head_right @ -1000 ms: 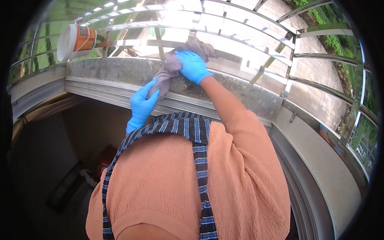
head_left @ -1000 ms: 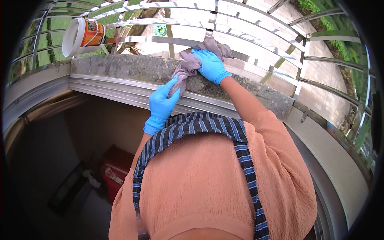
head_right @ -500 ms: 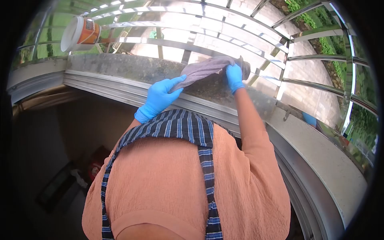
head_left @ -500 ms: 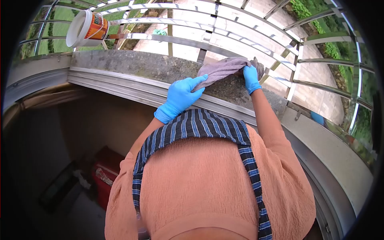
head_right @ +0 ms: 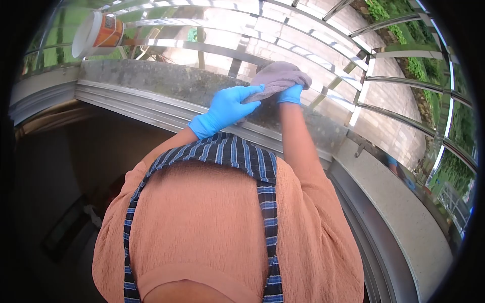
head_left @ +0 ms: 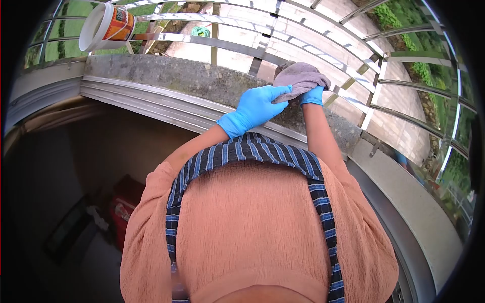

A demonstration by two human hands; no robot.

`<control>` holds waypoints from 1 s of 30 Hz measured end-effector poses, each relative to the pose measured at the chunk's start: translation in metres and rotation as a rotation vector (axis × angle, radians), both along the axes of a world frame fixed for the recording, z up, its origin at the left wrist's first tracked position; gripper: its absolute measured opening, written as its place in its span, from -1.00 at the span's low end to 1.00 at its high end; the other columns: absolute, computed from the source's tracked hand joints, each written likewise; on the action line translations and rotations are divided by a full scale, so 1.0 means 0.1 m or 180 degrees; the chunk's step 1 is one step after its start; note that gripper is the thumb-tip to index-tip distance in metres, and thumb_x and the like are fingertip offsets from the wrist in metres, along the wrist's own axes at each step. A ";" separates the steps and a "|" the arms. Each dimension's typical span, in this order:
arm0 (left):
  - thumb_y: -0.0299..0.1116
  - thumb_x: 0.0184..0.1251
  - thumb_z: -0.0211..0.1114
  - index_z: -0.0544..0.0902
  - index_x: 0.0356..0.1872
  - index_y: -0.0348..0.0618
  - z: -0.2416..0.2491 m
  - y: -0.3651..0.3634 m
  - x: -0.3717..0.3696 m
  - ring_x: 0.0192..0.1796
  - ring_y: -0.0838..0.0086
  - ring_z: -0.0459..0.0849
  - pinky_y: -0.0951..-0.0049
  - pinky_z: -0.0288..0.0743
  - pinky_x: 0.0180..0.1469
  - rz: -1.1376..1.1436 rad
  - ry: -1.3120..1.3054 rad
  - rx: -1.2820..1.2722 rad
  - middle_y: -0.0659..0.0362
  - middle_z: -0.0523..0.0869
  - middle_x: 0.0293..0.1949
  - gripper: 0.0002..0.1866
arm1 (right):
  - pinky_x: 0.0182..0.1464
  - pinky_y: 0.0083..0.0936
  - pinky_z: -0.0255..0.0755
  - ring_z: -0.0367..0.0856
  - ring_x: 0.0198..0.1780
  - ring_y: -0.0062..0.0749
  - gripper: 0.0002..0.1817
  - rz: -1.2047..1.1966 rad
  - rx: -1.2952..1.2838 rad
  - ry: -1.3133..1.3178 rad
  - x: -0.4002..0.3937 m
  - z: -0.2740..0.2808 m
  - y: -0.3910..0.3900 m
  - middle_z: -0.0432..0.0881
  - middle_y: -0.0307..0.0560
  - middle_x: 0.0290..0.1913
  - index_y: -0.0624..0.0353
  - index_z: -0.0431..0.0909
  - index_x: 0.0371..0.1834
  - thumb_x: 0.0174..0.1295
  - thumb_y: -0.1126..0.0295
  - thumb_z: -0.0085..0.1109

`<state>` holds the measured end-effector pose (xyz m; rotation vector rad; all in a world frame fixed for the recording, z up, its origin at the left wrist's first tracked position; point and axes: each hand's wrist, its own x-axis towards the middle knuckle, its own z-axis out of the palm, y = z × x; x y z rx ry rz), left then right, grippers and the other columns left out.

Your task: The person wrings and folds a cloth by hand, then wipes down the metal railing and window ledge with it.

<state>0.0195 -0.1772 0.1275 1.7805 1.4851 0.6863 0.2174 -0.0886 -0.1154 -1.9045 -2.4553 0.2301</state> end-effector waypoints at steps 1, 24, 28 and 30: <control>-0.22 0.12 0.35 0.66 0.06 0.11 -0.04 0.01 -0.01 -0.29 0.19 0.69 0.32 0.57 -0.23 -0.0004 -0.0008 0.0033 0.06 0.71 -0.29 -0.59 | 0.21 -0.26 0.33 0.46 0.17 -0.20 -0.62 -0.0361 -0.0372 0.1584 -0.09 -0.26 0.01 0.53 -0.01 0.15 0.05 0.51 0.09 0.38 0.17 -0.22; -0.19 0.15 0.32 0.64 0.07 0.23 -0.14 0.25 0.21 -0.39 0.22 0.66 0.30 0.56 -0.29 -0.1027 0.0233 0.0377 0.11 0.67 -0.42 -0.60 | 0.15 -0.40 0.41 0.57 0.08 -0.24 -0.65 -0.0840 -0.0176 0.1621 0.78 0.77 -0.17 0.63 -0.04 0.04 0.10 0.59 0.02 0.33 0.19 -0.06; -0.26 0.15 0.33 0.69 0.02 0.16 0.19 0.32 0.04 -0.44 0.34 0.65 0.39 0.56 -0.33 -0.0947 0.0037 0.0148 0.14 0.66 -0.46 -0.65 | 0.23 -0.43 0.35 0.52 0.14 -0.31 -0.62 -0.2557 -0.0439 0.5209 0.78 1.38 -0.49 0.60 -0.09 0.09 0.17 0.47 0.18 0.42 0.25 -0.13; -0.35 0.16 0.31 0.69 0.02 0.04 0.38 0.32 -0.15 -0.37 0.51 0.67 0.49 0.56 -0.24 -0.0530 -0.0748 -0.0547 0.18 0.72 -0.35 -0.65 | 0.27 -0.44 0.32 0.49 0.16 -0.35 -0.60 -0.2517 -0.0446 0.5689 0.74 1.70 -0.62 0.58 -0.12 0.12 0.20 0.42 0.26 0.46 0.27 -0.17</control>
